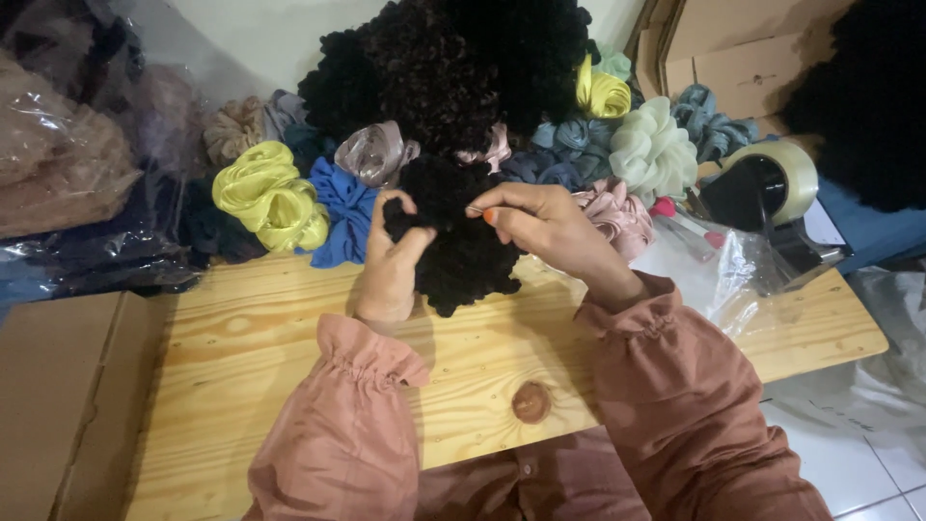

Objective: Assembling and finishing fabric scrunchies using a small hand tool on a workbench.

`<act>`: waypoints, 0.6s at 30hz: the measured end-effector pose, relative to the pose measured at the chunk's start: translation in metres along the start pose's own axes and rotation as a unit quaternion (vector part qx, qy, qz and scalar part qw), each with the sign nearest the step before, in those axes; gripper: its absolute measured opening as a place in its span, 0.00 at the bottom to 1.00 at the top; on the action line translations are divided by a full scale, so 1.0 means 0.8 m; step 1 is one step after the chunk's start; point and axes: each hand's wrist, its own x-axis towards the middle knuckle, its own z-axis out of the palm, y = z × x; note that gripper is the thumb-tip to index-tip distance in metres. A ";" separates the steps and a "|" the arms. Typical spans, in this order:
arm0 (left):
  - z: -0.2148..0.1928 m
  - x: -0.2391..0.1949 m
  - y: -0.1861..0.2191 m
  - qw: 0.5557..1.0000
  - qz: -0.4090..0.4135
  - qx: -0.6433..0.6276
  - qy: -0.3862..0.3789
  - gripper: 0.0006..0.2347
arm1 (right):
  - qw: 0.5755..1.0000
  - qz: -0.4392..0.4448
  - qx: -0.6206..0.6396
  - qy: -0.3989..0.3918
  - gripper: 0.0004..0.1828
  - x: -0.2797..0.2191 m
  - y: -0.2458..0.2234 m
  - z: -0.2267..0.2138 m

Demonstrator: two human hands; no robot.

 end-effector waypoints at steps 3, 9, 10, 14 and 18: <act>0.001 0.001 -0.009 0.999 -0.015 -0.041 0.024 0.10 | 0.999 -0.012 -0.027 -0.012 0.12 -0.002 0.004 -0.006; -0.003 0.005 -0.021 0.999 0.012 -0.031 0.041 0.09 | 0.996 -0.075 -0.017 -0.049 0.11 0.000 -0.002 -0.007; -0.001 0.004 -0.017 0.999 0.012 -0.031 0.042 0.09 | 0.996 -0.075 -0.017 -0.050 0.11 -0.001 -0.003 -0.007; 0.005 0.000 -0.002 0.997 0.055 0.042 0.038 0.10 | 0.992 -0.100 -0.044 -0.063 0.11 0.000 -0.004 -0.004; 0.008 -0.003 0.005 0.996 0.068 0.052 0.023 0.10 | 0.987 -0.117 -0.085 -0.067 0.11 -0.002 -0.002 -0.002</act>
